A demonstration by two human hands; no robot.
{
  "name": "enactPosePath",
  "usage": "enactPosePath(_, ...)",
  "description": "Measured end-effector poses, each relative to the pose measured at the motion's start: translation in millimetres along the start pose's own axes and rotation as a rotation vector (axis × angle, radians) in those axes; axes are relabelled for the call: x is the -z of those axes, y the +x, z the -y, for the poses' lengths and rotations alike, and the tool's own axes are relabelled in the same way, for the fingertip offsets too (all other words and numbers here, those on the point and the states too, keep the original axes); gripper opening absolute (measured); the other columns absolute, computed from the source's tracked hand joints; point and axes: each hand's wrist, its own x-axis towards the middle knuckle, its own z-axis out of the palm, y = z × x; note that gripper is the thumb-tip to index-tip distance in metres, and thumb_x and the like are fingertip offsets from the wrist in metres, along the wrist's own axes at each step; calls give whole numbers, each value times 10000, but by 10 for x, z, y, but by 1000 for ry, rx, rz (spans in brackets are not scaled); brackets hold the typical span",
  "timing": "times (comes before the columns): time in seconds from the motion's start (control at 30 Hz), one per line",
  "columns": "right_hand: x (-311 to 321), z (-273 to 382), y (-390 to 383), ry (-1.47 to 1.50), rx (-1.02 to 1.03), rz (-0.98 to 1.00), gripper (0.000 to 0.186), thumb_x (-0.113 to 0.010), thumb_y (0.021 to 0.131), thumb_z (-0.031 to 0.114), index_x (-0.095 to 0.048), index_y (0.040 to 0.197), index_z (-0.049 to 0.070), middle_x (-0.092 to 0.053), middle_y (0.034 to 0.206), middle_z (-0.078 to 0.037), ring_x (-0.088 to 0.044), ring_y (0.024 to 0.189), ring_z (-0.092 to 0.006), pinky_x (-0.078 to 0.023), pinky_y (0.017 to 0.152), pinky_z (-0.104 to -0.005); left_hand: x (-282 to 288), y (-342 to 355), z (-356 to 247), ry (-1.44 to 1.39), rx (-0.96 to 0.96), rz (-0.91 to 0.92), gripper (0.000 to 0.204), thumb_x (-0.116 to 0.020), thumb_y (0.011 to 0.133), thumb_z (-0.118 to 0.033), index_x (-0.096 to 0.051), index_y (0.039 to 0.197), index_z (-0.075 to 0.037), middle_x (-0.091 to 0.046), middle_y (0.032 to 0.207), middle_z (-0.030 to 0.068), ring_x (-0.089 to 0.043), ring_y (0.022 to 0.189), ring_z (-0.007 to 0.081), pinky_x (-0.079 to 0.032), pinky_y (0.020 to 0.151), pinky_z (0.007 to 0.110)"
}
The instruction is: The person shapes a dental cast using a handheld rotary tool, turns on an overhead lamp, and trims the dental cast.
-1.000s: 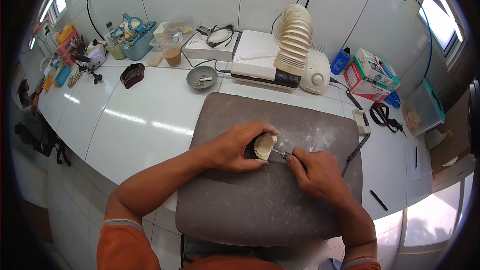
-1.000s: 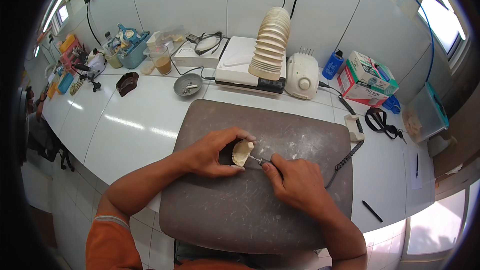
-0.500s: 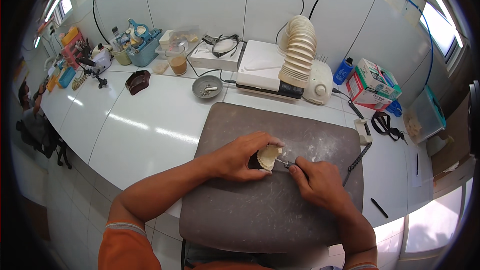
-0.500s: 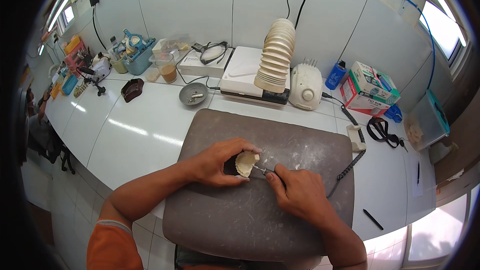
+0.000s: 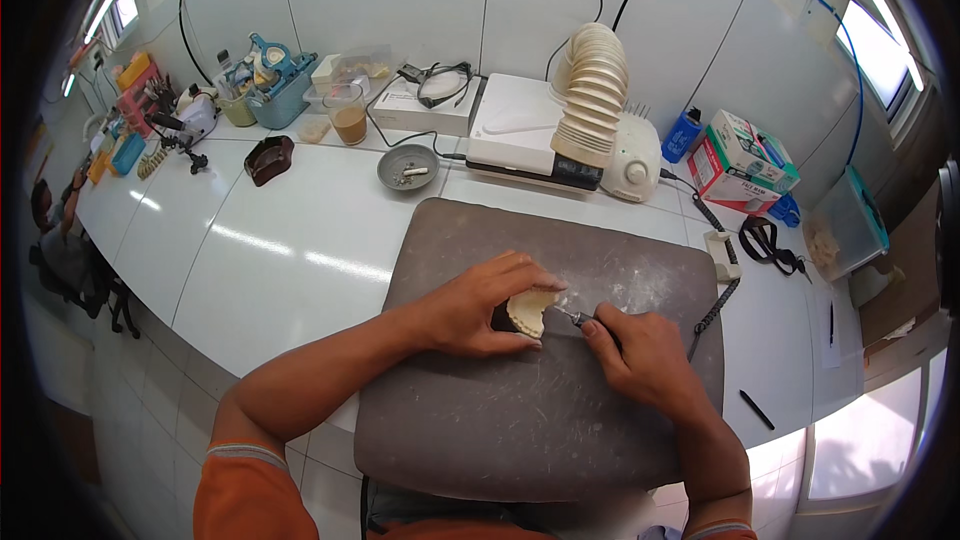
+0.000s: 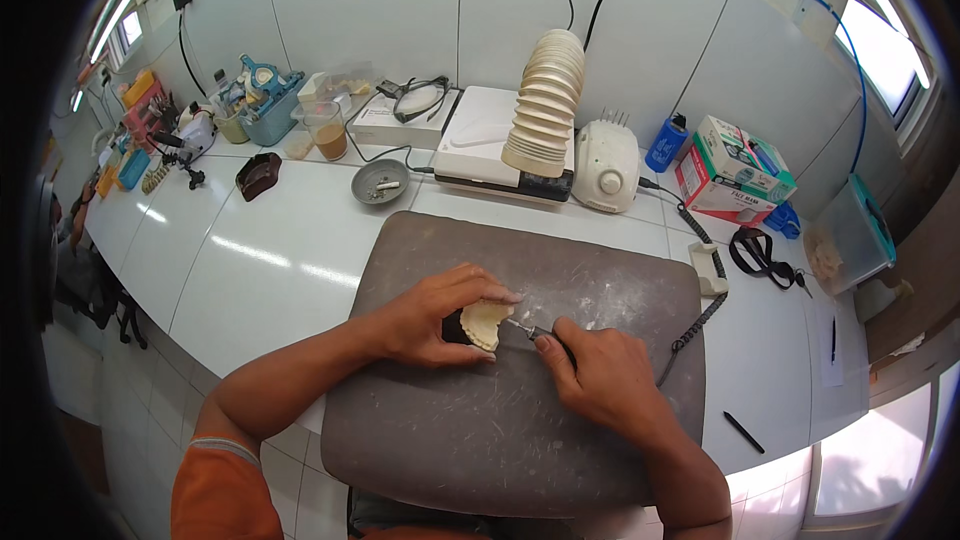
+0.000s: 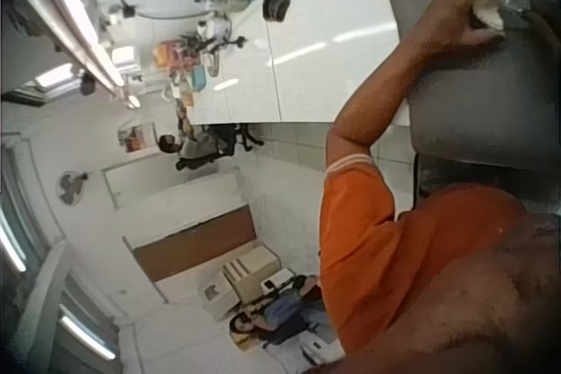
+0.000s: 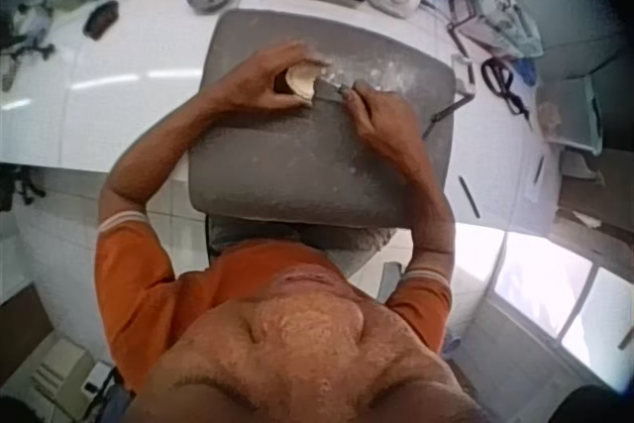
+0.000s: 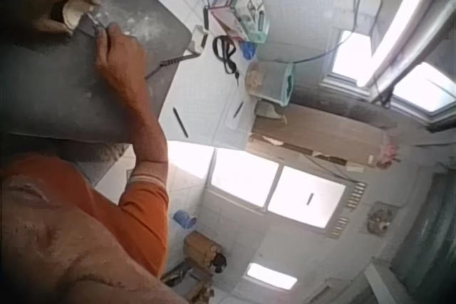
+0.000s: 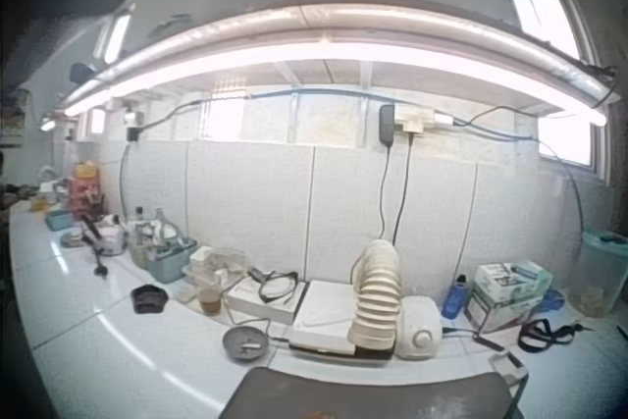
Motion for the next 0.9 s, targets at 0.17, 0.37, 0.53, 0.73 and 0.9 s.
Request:
enactPosePath(0.17, 1, -56, -21, 0, -6, -30, 385, -600, 1135, 416, -661, 950, 84, -671, 671, -199, -694, 685, -477, -516, 681, -591, 1, 18, -7, 3, 13, 29, 793, -991, 830, -243, -659, 1534, -97, -683, 1290, 151, -675, 1196, 339, -549, 1030, 434)
enactPosePath(0.37, 3, -76, 18, -3, -3, -1, 393, -601, 1132, 432, -680, 964, 85, -688, 686, -210, -702, 694, -484, -526, 689, -602, -2, 33, -1, 34, 16, -11, 863, -1010, 811, -278, -633, 1562, -84, -706, 1283, 151, -688, 1180, 344, -549, 1031, 440)
enactPosePath(0.53, 39, -64, 4, 1, -25, -4, 407, -598, 1132, 446, -685, 965, 85, -692, 691, -219, -706, 703, -491, -526, 693, -615, 18, 51, -12, 69, 58, -36, 859, -1015, 800, -273, -629, 1536, -57, -716, 1281, 153, -687, 1188, 348, -547, 1033, 441)
enactPosePath(0.73, 20, -72, 0, -18, -27, 4, 418, -591, 1135, 455, -686, 974, 81, -694, 695, -221, -710, 711, -493, -525, 695, -617, 18, 41, 9, 80, 33, -45, 795, -1009, 803, -252, -648, 1481, -46, -712, 1273, 145, -684, 1180, 349, -542, 1029, 435)
enactPosePath(0.9, 28, -68, -3, -22, -30, 10, 421, -584, 1138, 458, -692, 984, 81, -696, 698, -222, -712, 716, -493, -527, 696, -615, 18, 41, -10, 62, 54, -34, 783, -1008, 804, -240, -652, 1475, -48, -707, 1282, 145, -685, 1202, 348, -541, 1040, 433)
